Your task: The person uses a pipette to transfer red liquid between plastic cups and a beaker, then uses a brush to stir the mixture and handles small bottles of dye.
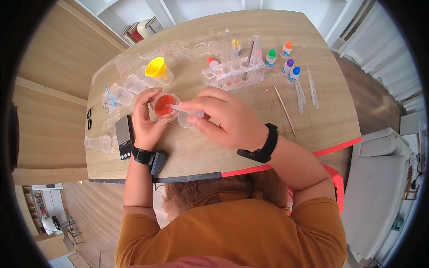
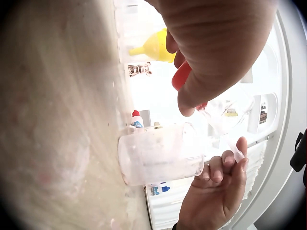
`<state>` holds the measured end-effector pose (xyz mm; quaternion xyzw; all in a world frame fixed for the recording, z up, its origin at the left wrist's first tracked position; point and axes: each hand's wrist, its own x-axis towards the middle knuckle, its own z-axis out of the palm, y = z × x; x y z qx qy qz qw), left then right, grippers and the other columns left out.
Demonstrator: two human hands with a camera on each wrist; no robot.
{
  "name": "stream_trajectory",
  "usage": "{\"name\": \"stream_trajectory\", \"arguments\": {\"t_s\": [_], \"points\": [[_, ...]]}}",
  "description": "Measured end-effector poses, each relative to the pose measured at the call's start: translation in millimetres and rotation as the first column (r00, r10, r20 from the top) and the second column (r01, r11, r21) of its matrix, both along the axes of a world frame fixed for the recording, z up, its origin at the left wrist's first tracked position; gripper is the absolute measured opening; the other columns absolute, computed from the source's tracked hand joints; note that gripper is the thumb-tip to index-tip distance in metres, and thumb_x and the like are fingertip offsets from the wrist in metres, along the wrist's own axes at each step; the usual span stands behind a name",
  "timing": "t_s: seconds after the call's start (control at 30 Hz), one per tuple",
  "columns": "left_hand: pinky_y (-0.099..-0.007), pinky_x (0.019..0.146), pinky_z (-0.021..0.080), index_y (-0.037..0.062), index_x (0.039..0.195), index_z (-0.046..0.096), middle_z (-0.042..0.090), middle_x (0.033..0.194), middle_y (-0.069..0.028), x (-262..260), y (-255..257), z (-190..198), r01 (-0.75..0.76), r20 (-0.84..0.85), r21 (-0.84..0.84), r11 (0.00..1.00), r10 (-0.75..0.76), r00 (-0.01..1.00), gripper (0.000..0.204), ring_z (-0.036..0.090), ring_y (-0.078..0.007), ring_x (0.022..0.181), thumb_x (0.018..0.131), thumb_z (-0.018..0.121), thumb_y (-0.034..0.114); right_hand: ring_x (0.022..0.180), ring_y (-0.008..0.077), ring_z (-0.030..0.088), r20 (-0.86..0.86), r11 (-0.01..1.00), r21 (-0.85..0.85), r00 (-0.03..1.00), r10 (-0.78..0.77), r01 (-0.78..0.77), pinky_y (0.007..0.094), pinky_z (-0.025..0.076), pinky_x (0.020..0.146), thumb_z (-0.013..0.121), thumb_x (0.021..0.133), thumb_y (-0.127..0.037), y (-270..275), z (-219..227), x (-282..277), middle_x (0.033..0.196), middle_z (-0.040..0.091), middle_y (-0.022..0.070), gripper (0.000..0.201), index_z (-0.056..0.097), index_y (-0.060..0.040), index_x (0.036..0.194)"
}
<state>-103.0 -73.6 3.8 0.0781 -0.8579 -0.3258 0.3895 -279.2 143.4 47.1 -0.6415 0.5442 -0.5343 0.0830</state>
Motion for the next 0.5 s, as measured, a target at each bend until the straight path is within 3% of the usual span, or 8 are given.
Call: {"name": "stream_trajectory", "arguments": {"t_s": [0.1,0.17,0.4,0.5], "points": [[-0.0385,0.098,0.054,0.0048,0.137,0.064,0.069,0.128,-0.0138,-1.8,4.7,6.2,-0.016,0.016,0.002,1.000,0.016,1.000,0.071,0.067,-0.0266,0.110,0.072,0.090,0.002,0.089,0.0223,0.070,0.039,0.997,-0.020,0.996,-0.078,0.079,0.0329,0.055,0.080,0.079,0.091,-0.002,-2.2,-1.3,4.2,0.108,0.073,0.0114,0.036,0.074,-0.0039,0.127],[-0.0379,0.101,0.053,0.0040,0.137,0.064,0.069,0.131,-0.0145,0.1,2.9,8.9,-0.008,0.044,-0.044,0.999,0.010,0.999,0.070,0.067,-0.0271,0.114,0.074,0.092,0.004,0.089,0.0209,0.071,0.169,0.995,-0.022,0.982,-0.088,0.093,0.0322,0.056,0.080,0.078,0.092,-0.002,-1.4,-4.3,8.0,0.107,0.074,0.0106,0.033,0.073,-0.0035,0.125],[-0.0392,0.102,0.052,0.0043,0.135,0.066,0.069,0.131,-0.0155,0.6,3.5,11.8,0.003,0.063,-0.070,0.998,0.001,0.998,0.066,0.066,-0.0295,0.119,0.074,0.093,0.007,0.087,0.0200,0.073,0.097,0.998,-0.006,0.994,-0.057,0.058,0.0319,0.057,0.078,0.080,0.092,-0.003,-0.2,-0.9,5.1,0.100,0.076,0.0099,0.023,0.075,-0.0026,0.115],[-0.0393,0.102,0.052,0.0044,0.135,0.066,0.069,0.130,-0.0152,0.7,3.9,10.1,-0.004,0.054,-0.058,0.998,0.007,0.999,0.066,0.067,-0.0296,0.118,0.074,0.093,0.007,0.085,0.0235,0.069,0.113,0.996,-0.038,0.991,-0.074,0.079,0.0344,0.055,0.074,0.074,0.097,-0.005,-1.0,-9.6,3.3,0.099,0.073,0.0093,0.020,0.074,-0.0046,0.117]]}}
